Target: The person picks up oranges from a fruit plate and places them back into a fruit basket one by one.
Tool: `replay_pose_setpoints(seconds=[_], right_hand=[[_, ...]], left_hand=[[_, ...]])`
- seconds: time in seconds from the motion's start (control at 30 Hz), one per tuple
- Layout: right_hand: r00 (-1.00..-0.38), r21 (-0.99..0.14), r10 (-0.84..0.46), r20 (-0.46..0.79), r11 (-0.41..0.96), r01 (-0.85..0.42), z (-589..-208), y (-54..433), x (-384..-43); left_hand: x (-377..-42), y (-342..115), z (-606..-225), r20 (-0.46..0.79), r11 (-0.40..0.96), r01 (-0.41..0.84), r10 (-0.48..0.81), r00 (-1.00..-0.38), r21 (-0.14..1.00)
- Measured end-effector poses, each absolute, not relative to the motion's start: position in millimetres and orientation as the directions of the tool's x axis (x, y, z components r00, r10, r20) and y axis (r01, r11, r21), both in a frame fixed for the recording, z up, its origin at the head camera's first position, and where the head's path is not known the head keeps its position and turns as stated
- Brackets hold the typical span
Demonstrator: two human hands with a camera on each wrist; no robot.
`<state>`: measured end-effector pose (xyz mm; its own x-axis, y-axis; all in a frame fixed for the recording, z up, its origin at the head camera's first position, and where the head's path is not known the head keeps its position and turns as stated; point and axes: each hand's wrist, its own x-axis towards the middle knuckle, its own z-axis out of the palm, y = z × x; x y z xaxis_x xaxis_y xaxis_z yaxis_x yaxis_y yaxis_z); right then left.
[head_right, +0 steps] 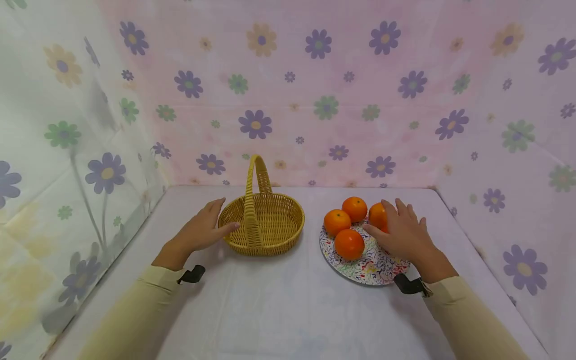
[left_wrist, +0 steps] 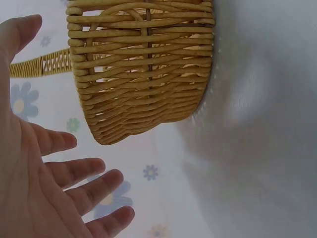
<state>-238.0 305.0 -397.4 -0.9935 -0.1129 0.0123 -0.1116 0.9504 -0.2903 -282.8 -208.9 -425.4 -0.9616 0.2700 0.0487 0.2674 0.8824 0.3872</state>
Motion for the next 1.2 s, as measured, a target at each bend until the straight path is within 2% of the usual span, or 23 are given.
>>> replay_pose_setpoints(seconds=[0.23, 0.57, 0.73, 1.0, 1.2], right_hand=[[-0.997, -0.357, -0.073, 0.040, 0.931, -0.082, -403.2, 313.8, -232.9], [-0.999, -0.416, -0.015, 0.035, 0.909, -0.028, -416.4, 325.3, -225.1], [-0.999, -0.441, 0.008, 0.037, 0.898, -0.009, -420.5, 327.6, -222.1], [-0.998, -0.472, 0.020, 0.062, 0.882, -0.012, -432.2, 332.4, -222.3], [-0.997, -0.509, 0.030, 0.066, 0.860, -0.008, -438.9, 335.6, -222.9]], left_hand=[[-286.1, -208.7, -433.3, 0.070, 0.837, 0.181, 0.170, -0.983, 0.517], [-291.8, -204.8, -438.4, 0.044, 0.695, 0.074, 0.061, -0.997, 0.716], [-294.0, -202.9, -441.0, -0.009, 0.630, -0.002, 0.008, -1.000, 0.776], [-293.9, -202.1, -442.5, -0.175, 0.502, -0.198, -0.095, -0.980, 0.842], [-293.1, -201.3, -445.6, -0.245, 0.334, -0.264, -0.099, -0.964, 0.905]])
